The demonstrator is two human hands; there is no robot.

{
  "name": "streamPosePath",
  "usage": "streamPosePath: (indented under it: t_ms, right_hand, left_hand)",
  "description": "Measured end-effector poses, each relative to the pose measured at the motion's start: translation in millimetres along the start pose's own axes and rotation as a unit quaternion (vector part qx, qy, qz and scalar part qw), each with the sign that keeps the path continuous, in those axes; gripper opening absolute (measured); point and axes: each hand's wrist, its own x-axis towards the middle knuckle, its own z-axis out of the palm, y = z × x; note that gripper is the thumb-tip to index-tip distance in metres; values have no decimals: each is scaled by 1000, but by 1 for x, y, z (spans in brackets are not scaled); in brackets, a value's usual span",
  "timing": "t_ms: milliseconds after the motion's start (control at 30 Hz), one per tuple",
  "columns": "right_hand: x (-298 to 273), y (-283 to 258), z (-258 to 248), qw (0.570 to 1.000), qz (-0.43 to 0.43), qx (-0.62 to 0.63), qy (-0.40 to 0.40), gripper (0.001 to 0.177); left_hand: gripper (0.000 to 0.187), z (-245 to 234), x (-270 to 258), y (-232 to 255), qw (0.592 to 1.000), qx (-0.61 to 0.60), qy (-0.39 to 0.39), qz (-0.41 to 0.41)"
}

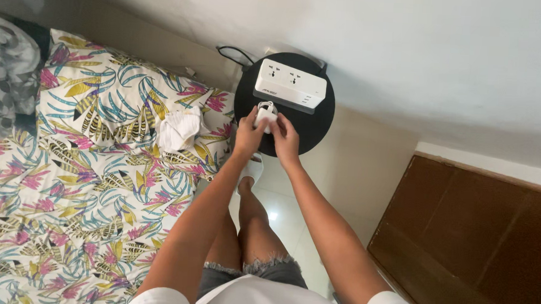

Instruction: The person coils a red cable and places it on a printer. They then pick up a power strip, walk to a small table, plug it into a wall socket, and place it on the table. Finally, they coil two white charging cables and place them on the table.

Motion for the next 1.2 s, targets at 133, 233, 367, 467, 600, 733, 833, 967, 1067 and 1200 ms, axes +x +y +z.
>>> streamPosePath:
  t_ms: [133, 233, 367, 467, 600, 733, 833, 967, 1067, 1200]
  right_hand:
    - [-3, -5, 1, 996, -1, -85, 17, 45]
    - [-6, -5, 3, 965, -108, -234, 45, 42]
    - [-6, 6, 4, 936, -147, -313, 67, 39]
    - [0, 2, 5, 957, -119, -259, 60, 41]
    - [-11, -44, 20, 948, -151, -262, 100, 41]
    - [-21, -110, 60, 955, -218, -183, 76, 32]
    - [-8, -134, 107, 954, -260, -149, -3, 24]
    - [59, -98, 179, 971, -191, -134, -54, 27]
    - [146, -20, 233, 980, -143, -128, -44, 27]
    - [228, 80, 291, 979, -98, -173, -54, 26]
  left_hand:
    - [61, 24, -11, 1, 996, 7, 80, 43]
    - [59, 26, -18, 9, 993, 6, 103, 57]
    - [57, 13, -21, 25, 988, 54, 118, 82]
    - [62, -7, -20, 35, 992, -18, 78, 94]
    - [49, -46, -14, 41, 993, -68, 49, 78]
    - [34, -104, 7, 29, 992, -84, 77, 47]
    - [30, -152, 31, 15, 988, -87, 115, 59]
    - [28, -200, 69, -10, 980, -86, 161, 77]
    - [30, -220, 106, -39, 974, -100, 200, 29]
    - [36, -226, 172, -103, 964, -119, 225, 75]
